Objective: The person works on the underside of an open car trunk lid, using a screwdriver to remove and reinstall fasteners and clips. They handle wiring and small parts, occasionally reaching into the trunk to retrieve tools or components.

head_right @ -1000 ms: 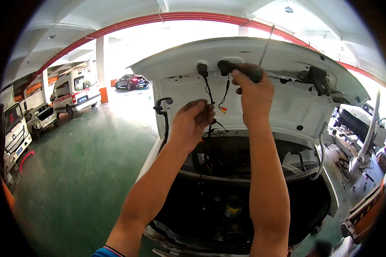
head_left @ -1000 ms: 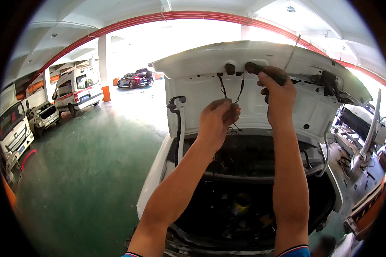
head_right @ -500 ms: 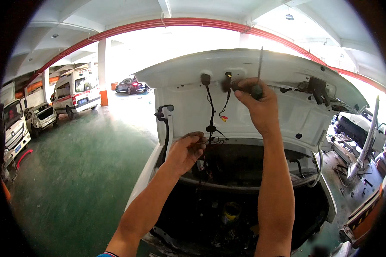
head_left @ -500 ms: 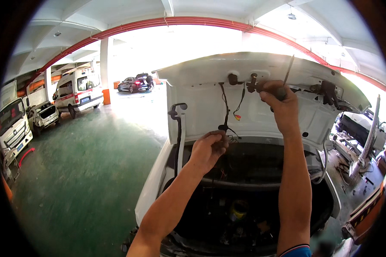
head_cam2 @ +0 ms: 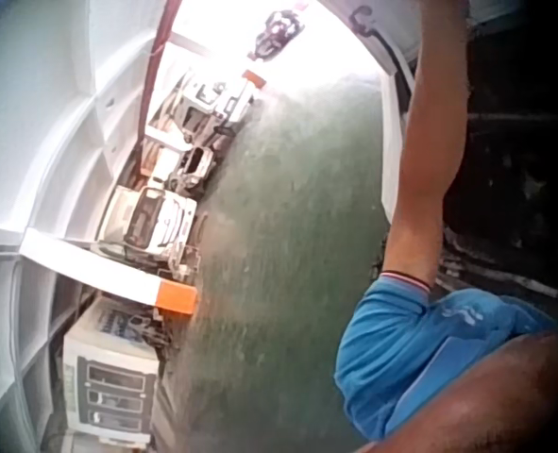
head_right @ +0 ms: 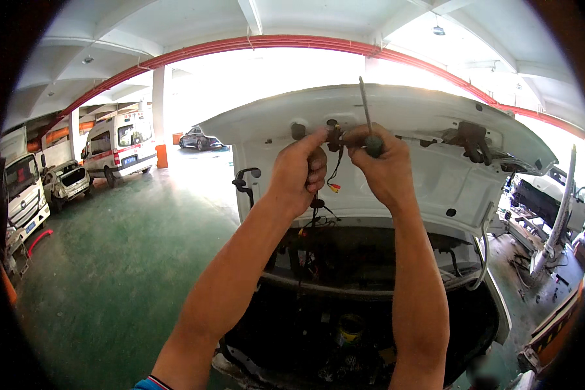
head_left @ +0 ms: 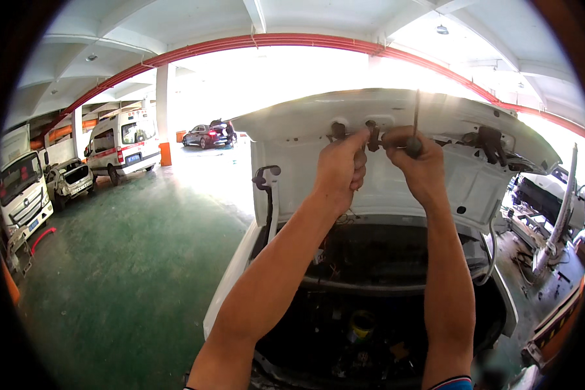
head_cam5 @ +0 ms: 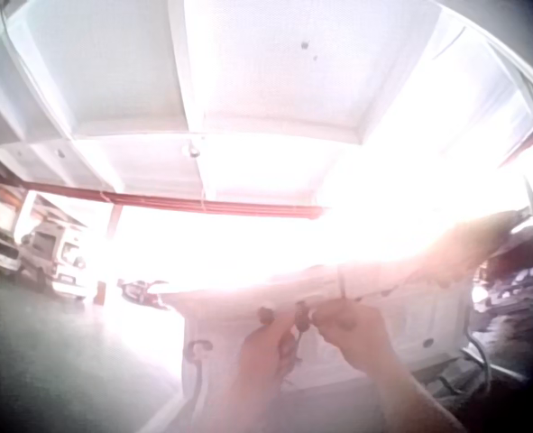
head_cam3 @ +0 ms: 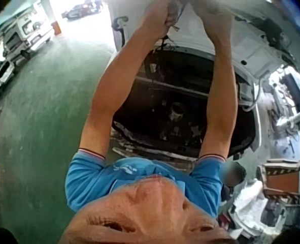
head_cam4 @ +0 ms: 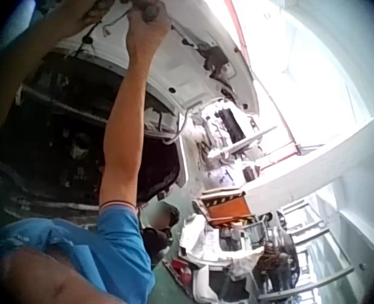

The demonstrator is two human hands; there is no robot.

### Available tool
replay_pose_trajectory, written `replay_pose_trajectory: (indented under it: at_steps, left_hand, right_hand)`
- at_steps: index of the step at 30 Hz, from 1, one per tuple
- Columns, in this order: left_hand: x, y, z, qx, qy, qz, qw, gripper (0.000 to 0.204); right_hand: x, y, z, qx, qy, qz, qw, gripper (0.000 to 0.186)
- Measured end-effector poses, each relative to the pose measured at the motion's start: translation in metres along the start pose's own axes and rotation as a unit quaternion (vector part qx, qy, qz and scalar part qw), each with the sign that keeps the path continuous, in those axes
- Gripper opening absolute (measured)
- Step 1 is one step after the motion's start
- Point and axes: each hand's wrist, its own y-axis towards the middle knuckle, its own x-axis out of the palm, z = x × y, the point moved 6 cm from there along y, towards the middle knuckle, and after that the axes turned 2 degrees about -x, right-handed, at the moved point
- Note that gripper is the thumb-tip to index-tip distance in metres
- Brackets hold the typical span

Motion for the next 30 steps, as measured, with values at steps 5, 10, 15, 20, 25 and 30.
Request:
replay_pose_trajectory:
  at_steps: [5,10,15,20,25,30]
  left_hand:
    - [0.004,-0.002,-0.006,0.004,0.007,-0.031,0.999,0.016]
    - [0.011,-0.015,-0.010,0.047,0.031,-0.015,0.998,0.025]
    - [0.015,-0.008,-0.007,0.180,0.202,0.031,0.962,0.032]
    - [0.014,-0.006,-0.009,0.244,0.318,0.099,0.911,0.031]
    - [0.012,-0.010,-0.005,0.258,0.361,0.122,0.888,0.030]
    - [-0.002,-0.008,-0.003,0.248,0.369,0.074,0.893,0.030]
  right_hand:
    - [-0.004,-0.003,-0.011,-0.022,-0.014,-0.023,0.999,0.018]
    - [-0.005,-0.019,-0.006,-0.011,0.046,0.006,0.999,0.019]
    - [-0.004,-0.024,0.022,0.002,0.126,0.054,0.991,0.019]
    - [-0.002,-0.023,0.031,0.120,0.162,0.051,0.978,0.022]
    - [0.010,-0.010,0.026,0.137,0.111,0.062,0.982,0.033]
    - [0.022,-0.008,0.028,0.206,0.113,0.048,0.971,0.031]
